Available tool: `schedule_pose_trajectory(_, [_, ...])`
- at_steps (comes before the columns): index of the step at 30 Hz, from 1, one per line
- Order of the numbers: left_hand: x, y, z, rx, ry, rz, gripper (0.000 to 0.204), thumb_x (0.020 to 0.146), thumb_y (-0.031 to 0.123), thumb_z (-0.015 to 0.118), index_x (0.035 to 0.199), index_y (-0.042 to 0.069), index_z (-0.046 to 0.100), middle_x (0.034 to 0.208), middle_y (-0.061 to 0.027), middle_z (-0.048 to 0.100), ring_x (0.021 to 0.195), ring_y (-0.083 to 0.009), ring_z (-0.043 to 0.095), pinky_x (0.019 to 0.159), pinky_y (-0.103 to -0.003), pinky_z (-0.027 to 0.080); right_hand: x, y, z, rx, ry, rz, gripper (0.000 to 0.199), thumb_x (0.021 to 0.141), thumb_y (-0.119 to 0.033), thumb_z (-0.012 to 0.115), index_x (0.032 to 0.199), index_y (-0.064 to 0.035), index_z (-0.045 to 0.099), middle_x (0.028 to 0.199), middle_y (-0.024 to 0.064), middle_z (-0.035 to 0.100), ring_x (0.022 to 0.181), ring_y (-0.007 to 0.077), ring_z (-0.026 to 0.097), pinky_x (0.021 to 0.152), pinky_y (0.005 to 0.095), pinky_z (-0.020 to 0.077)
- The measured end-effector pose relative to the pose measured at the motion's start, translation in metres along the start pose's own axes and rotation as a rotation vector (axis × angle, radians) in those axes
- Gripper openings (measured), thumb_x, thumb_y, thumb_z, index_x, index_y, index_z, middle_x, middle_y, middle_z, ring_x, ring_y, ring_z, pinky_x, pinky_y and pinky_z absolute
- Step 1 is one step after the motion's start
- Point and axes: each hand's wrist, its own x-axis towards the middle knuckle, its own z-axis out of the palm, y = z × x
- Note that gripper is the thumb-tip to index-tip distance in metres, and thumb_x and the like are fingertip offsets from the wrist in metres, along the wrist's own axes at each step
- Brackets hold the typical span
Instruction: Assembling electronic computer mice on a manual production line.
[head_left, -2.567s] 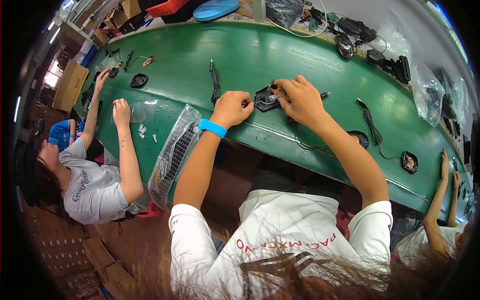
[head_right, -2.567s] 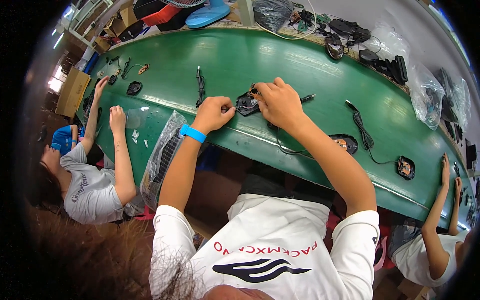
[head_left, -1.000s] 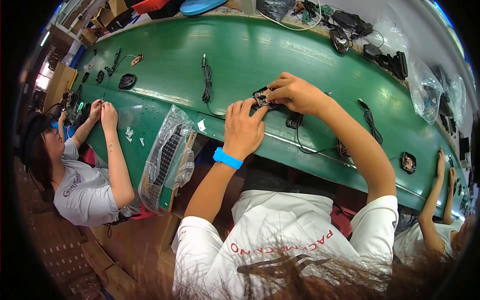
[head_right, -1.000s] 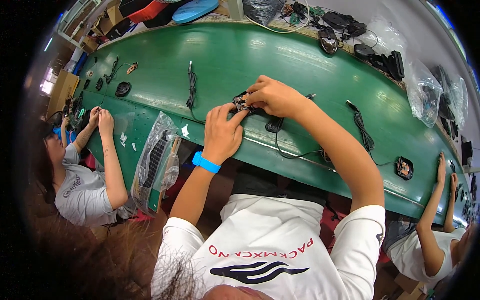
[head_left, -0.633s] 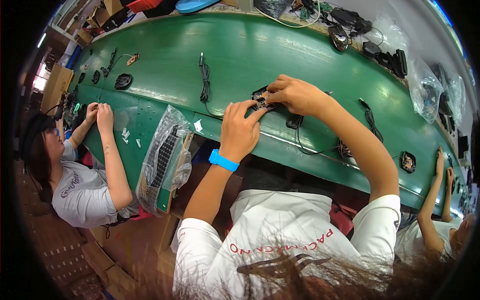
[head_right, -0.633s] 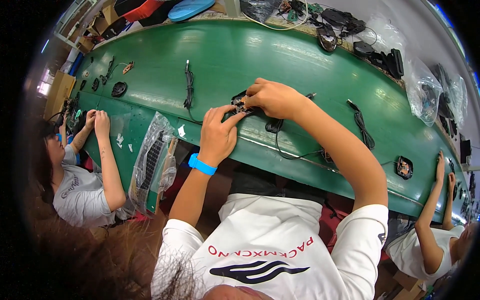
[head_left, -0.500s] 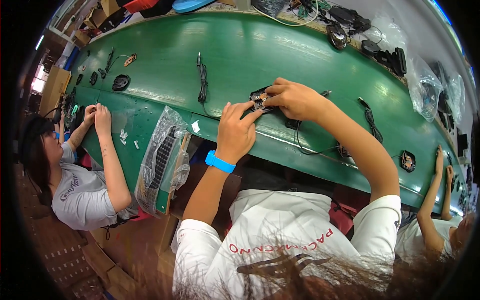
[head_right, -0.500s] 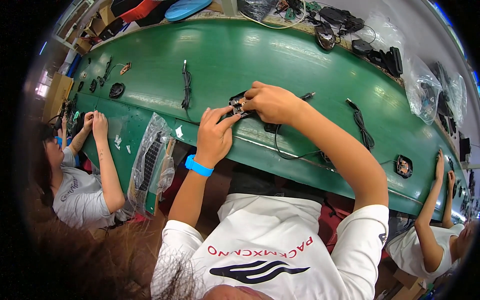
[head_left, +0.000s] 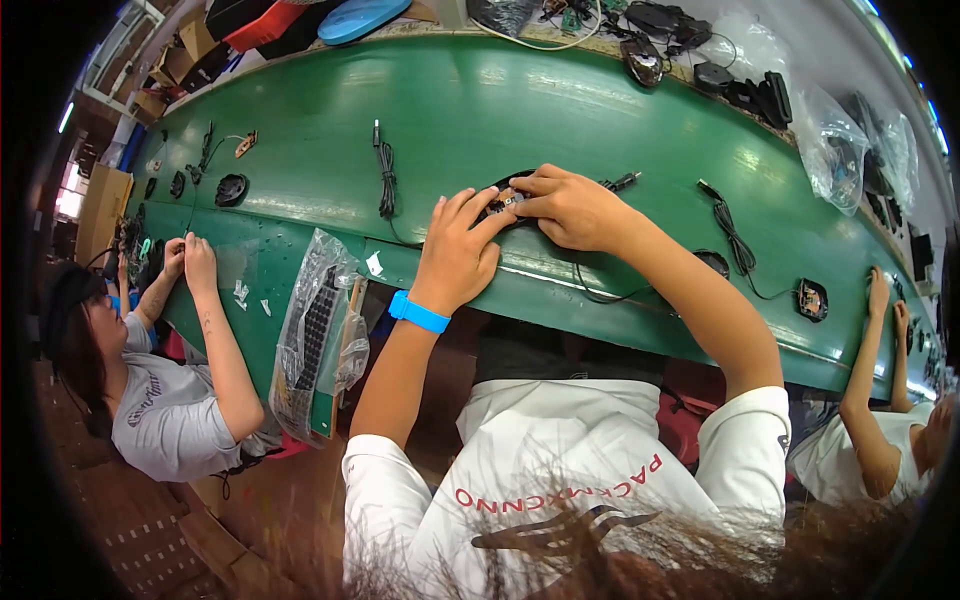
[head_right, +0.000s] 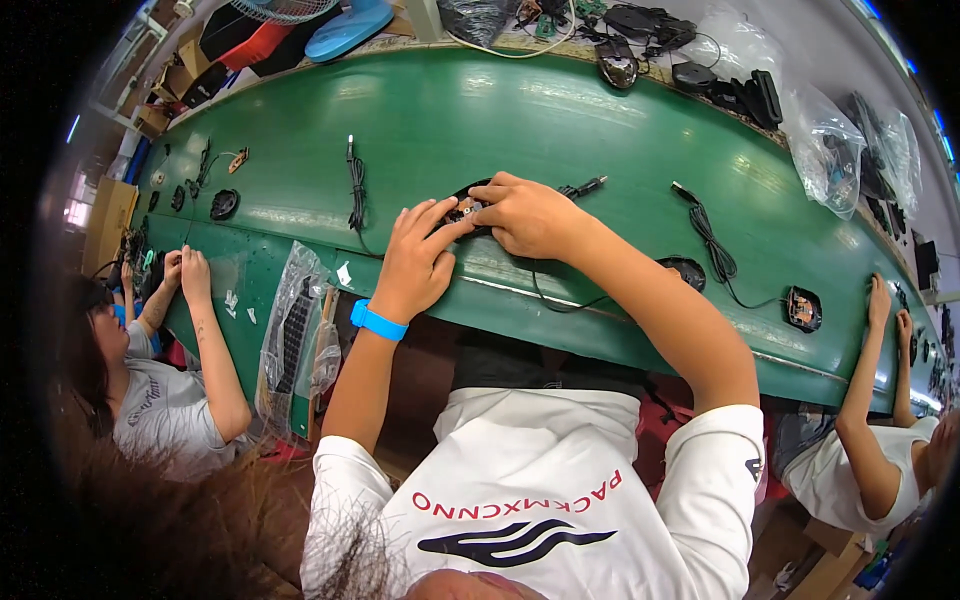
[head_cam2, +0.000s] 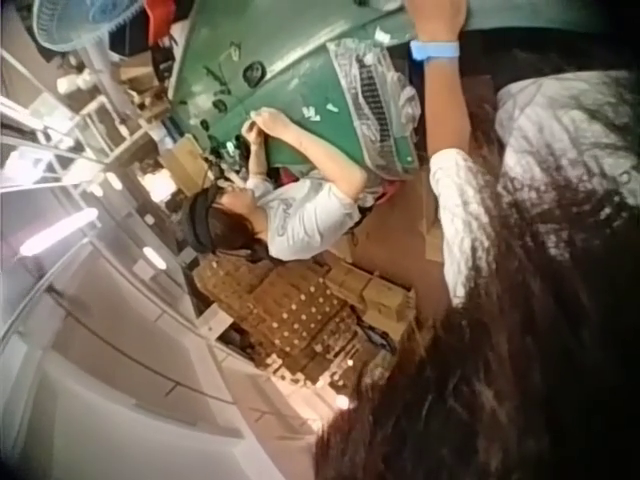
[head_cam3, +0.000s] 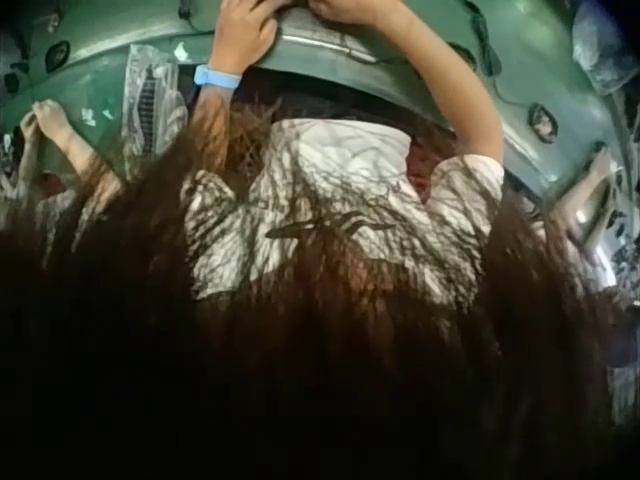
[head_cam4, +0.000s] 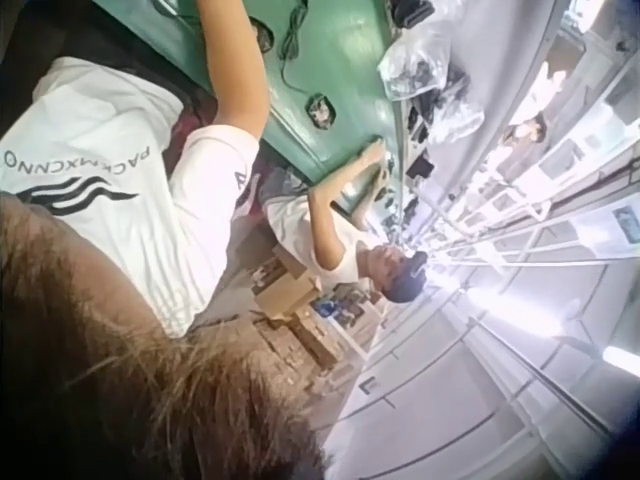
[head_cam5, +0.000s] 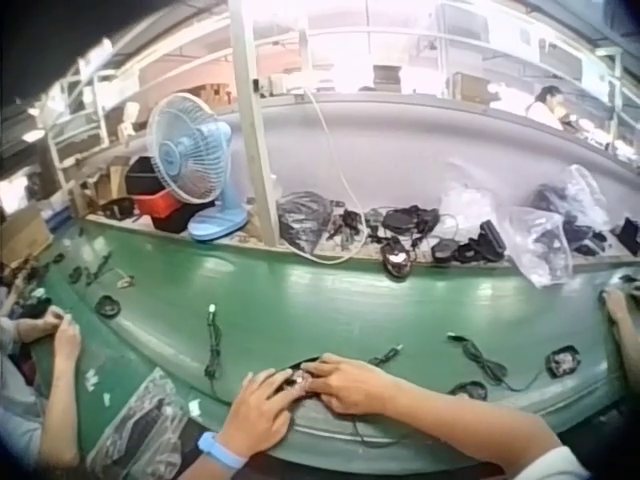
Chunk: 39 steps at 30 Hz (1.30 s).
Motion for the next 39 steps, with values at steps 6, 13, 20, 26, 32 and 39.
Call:
schedule_pose_trajectory(6, [-0.003, 0.002, 0.001, 0.035, -0.041, 0.011, 0.043, 0.079, 0.001, 0.06, 0.119, 0.017, 0.066, 0.135, -0.0094, 0.056, 0.124, -0.0335, 0.05, 0.105, -0.059, 0.039, -0.023, 0.008, -0.013, -0.032, 0.052, 0.019, 0.043, 0.075, -0.001, 0.06, 0.116, -0.0097, 0.069, 0.129, 0.011, 0.062, 0.12, 0.0324, 0.055, 0.102, 0.0429, 0.047])
schedule_pose_trajectory(13, [0.002, 0.003, 0.001, 0.015, -0.064, 0.007, 0.042, 0.078, 0.0, 0.059, 0.117, 0.016, 0.066, 0.131, -0.0071, 0.057, 0.121, -0.0329, 0.051, 0.102, -0.059, 0.04, -0.02, 0.01, -0.02, -0.159, -0.01, -0.016, 0.045, 0.072, -0.009, 0.061, 0.116, -0.0103, 0.068, 0.125, 0.0088, 0.064, 0.118, 0.0306, 0.056, 0.101, 0.0439, 0.0471])
schedule_pose_trajectory(20, [0.005, 0.0, 0.002, -0.035, -0.039, 0.045, 0.043, 0.077, -0.002, 0.059, 0.116, 0.016, 0.066, 0.128, -0.0066, 0.058, 0.114, -0.0329, 0.052, 0.099, -0.052, 0.042, -0.023, 0.007, -0.022, -0.126, -0.039, -0.006, 0.049, 0.069, -0.011, 0.061, 0.117, -0.0101, 0.068, 0.123, 0.0088, 0.065, 0.116, 0.0301, 0.057, 0.1, 0.0437, 0.0472])
schedule_pose_trajectory(26, [0.009, 0.003, 0.004, -0.043, -0.004, 0.071, 0.044, 0.076, -0.002, 0.06, 0.115, 0.016, 0.067, 0.127, -0.0063, 0.058, 0.11, -0.0327, 0.052, 0.096, -0.047, 0.043, -0.026, 0.007, -0.023, -0.133, -0.022, -0.002, 0.05, 0.068, -0.01, 0.06, 0.118, -0.0101, 0.068, 0.124, 0.0096, 0.065, 0.116, 0.03, 0.057, 0.1, 0.0438, 0.047])
schedule_pose_trajectory(32, [0.009, 0.003, 0.006, -0.025, -0.018, 0.077, 0.045, 0.076, -0.002, 0.061, 0.116, 0.016, 0.067, 0.126, -0.0065, 0.058, 0.109, -0.0335, 0.052, 0.096, -0.048, 0.043, -0.03, 0.007, -0.024, -0.131, -0.021, 0.0, 0.05, 0.068, -0.011, 0.06, 0.118, -0.0094, 0.067, 0.121, 0.0086, 0.066, 0.115, 0.029, 0.057, 0.1, 0.0425, 0.0469])
schedule_pose_trajectory(39, [0.009, 0.006, 0.007, -0.025, -0.034, 0.075, 0.048, 0.077, -0.002, 0.059, 0.119, 0.018, 0.066, 0.127, -0.0061, 0.058, 0.11, -0.0341, 0.051, 0.096, -0.047, 0.043, -0.024, 0.002, -0.024, -0.156, 0.012, 0.036, 0.049, 0.069, -0.014, 0.061, 0.118, -0.0096, 0.067, 0.115, 0.0057, 0.068, 0.109, 0.0265, 0.058, 0.097, 0.0402, 0.0472])
